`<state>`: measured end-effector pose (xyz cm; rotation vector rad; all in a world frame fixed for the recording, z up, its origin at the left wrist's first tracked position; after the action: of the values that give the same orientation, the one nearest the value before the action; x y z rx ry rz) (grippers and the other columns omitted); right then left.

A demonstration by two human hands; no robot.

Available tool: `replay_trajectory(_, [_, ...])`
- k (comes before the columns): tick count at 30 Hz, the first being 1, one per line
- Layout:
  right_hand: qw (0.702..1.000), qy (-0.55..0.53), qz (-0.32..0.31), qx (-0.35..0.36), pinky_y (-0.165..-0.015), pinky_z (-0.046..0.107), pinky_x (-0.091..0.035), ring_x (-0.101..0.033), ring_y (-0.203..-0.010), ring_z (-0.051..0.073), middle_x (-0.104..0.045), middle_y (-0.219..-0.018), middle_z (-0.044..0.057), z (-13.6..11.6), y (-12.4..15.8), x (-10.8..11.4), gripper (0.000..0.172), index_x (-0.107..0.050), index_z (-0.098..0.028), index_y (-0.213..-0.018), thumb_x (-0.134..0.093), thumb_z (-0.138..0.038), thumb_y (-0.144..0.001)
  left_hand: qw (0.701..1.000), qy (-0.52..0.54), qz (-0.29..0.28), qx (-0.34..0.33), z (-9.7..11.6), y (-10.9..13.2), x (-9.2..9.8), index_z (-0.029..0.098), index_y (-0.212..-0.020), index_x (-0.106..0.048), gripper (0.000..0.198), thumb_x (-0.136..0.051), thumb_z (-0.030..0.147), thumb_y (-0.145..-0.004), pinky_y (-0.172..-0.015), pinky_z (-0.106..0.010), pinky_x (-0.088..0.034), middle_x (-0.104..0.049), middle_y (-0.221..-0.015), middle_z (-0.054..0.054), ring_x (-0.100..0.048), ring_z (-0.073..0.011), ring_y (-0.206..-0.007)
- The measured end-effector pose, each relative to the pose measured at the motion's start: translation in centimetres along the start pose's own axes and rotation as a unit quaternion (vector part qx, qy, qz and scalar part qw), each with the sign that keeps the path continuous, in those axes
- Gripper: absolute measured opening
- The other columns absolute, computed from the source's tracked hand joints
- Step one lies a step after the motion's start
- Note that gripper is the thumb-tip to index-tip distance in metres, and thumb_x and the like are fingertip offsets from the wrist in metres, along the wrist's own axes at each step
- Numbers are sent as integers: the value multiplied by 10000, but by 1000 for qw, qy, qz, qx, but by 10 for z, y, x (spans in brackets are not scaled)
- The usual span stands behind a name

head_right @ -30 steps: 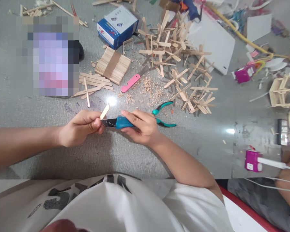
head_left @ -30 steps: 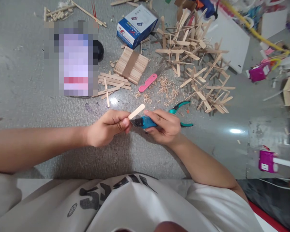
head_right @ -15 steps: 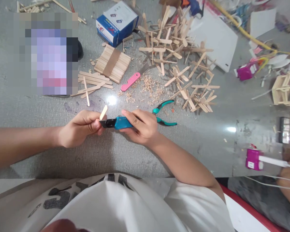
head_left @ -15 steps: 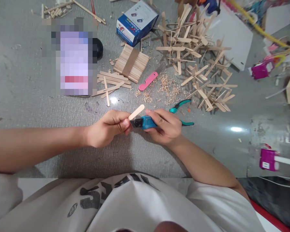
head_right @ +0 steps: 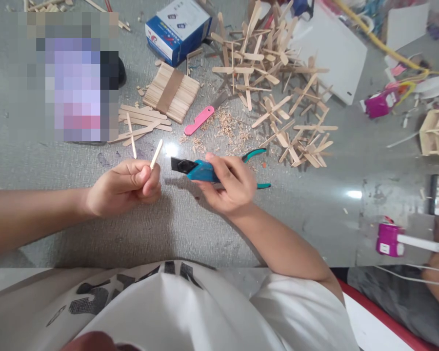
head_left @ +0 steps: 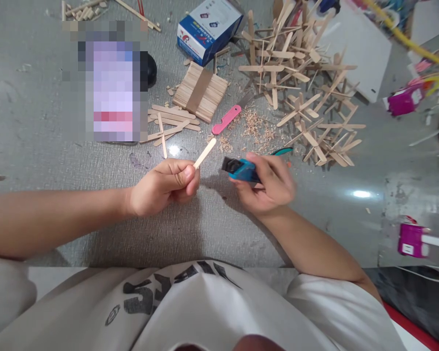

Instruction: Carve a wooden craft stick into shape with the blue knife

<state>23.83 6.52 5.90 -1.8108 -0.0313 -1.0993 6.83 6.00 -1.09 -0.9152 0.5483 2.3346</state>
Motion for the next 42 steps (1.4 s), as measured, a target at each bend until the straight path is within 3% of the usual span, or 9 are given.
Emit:
replay_trajectory(4, [997,-51,-40,33,-628,313,-545,-683,-721,189,-752,-917,81,-6,-1,-11,480,-684,-184,-1432,-568,-529,-1120,1000,-5,6,0,0,0,0,172,-696,-579,560,-810,602,-972,-523,-251,-173,-330,-553,86,-238,-64,-505])
replay_trajectory(8, [995,-23,-87,40,-639,322,-549,-686,-722,185,-742,-888,81,-10,-1,-19,509,-746,-184,-1306,-475,-585,-1146,1000,-21,13,16,-5,1,3,172,-701,-583,587,-814,648,-955,-533,-256,-185,-371,-564,71,-278,-72,-518])
replay_trajectory(21, [992,-108,-58,33,-641,314,-498,-640,-711,175,-727,-884,59,-11,-3,-19,473,-710,-148,-1401,-578,-509,-1125,998,-58,16,22,-1,2,2,169,-708,-581,615,-801,689,-951,-531,-237,-216,-410,-576,59,-305,-69,-527])
replay_trajectory(27, [984,-141,-99,32,-626,293,-506,-654,-676,164,-765,-886,67,-10,-3,-22,501,-699,-142,-1432,-549,-513,-1131,994,-111,6,-5,5,4,-3,161,-718,-595,618,-736,691,-1002,-517,-240,-196,-407,-583,57,-294,-66,-524])
replay_trajectory(33, [971,-196,-132,20,-599,279,-463,-583,-629,150,-706,-827,47,-9,-3,-24,545,-715,-127,-1441,-530,-540,-1137,972,-218,15,-84,23,5,-7,154,-703,-625,621,-689,668,-1046,-562,-251,-302,-517,-639,19,-401,-91,-598])
replay_trajectory(37, [960,-234,-152,14,-603,272,-463,-592,-630,142,-704,-836,42,-10,-3,-26,542,-706,-142,-1464,-522,-538,-1143,961,-265,-16,-75,24,6,-10,170,-694,-578,645,-621,692,-1071,-559,-259,-316,-494,-627,22,-412,-101,-595])
replay_trajectory(42, [968,-206,-145,18,-639,285,-481,-622,-678,157,-711,-854,49,-13,-1,-26,543,-695,-147,-1475,-505,-534,-1146,942,-323,-31,-89,24,7,-12,178,-707,-549,665,-525,713,-1100,-542,-254,-327,-478,-622,26,-395,-94,-558])
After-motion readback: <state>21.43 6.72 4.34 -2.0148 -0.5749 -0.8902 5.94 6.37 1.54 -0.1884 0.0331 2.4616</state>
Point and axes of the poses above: each hand's wrist, its own y-axis away from the middle knuckle, its own x-axis out of the back of the hand, z = x × y, the point moved 9 cm from there along -y, towards the middle knuckle
